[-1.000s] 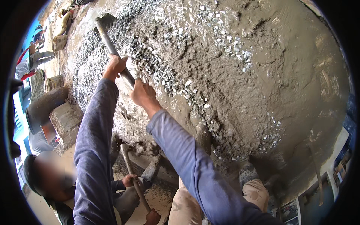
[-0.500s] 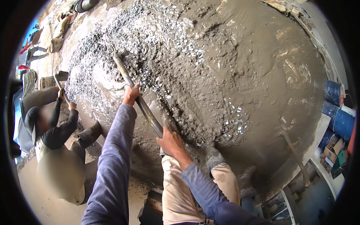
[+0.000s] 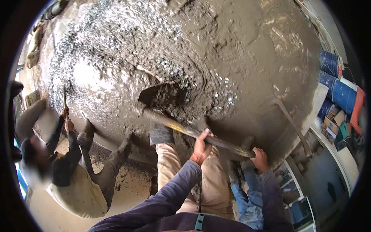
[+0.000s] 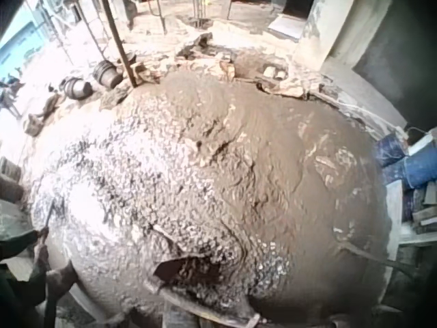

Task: The person uses a long-handled shovel to spread and level wet concrete on a floor while other workers assist nearby. The person repeatedly scoops and pushes the concrete to create a uniform surface.

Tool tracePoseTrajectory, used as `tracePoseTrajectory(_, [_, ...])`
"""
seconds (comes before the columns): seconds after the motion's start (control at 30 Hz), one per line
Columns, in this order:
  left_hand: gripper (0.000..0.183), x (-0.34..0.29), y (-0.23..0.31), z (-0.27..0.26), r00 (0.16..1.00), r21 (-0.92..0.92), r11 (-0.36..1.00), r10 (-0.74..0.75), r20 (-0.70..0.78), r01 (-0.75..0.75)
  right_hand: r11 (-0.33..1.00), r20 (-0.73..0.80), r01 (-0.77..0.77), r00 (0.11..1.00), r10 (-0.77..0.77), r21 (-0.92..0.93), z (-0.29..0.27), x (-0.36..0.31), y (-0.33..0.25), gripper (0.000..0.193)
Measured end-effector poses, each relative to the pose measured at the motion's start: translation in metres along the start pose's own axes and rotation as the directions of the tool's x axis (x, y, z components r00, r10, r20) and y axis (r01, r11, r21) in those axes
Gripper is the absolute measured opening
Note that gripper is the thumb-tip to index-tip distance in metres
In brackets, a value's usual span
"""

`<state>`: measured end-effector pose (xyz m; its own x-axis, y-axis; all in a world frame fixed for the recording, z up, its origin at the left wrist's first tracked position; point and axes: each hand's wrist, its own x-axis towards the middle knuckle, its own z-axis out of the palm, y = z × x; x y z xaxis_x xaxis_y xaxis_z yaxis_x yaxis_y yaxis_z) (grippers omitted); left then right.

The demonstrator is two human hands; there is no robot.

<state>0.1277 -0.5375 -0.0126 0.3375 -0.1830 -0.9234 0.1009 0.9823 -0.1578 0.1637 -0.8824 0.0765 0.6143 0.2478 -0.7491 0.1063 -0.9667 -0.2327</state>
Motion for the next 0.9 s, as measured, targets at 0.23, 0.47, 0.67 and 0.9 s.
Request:
tracePoseTrajectory(0.23, [0.028,-0.088,-0.039,0.005,0.836,0.074,0.85,-0.493,-0.239,0.522,0.949,0.01,-0.305,0.952,0.307,-0.082,-0.031,-0.198,-0.054,0.03])
tracePoseTrajectory(0.47, [0.04,0.068,0.213,0.06,0.987,0.188,0.97,-0.142,-0.081,0.155,0.96,-0.063,-0.276,0.96,0.272,-0.049,-0.008,0.034,-0.228,0.051])
tracePoseTrajectory(0.67, [0.032,0.08,0.451,0.135,0.954,0.262,0.921,0.298,0.007,-0.29,0.991,0.082,-0.113,0.991,0.108,0.066,-0.013,0.229,-0.415,0.044])
tracePoseTrajectory(0.9, [0.035,0.047,0.753,0.192,0.533,0.565,0.389,0.839,0.11,-0.728,0.828,-0.016,0.334,0.93,-0.366,0.451,0.032,0.432,-0.667,0.037])
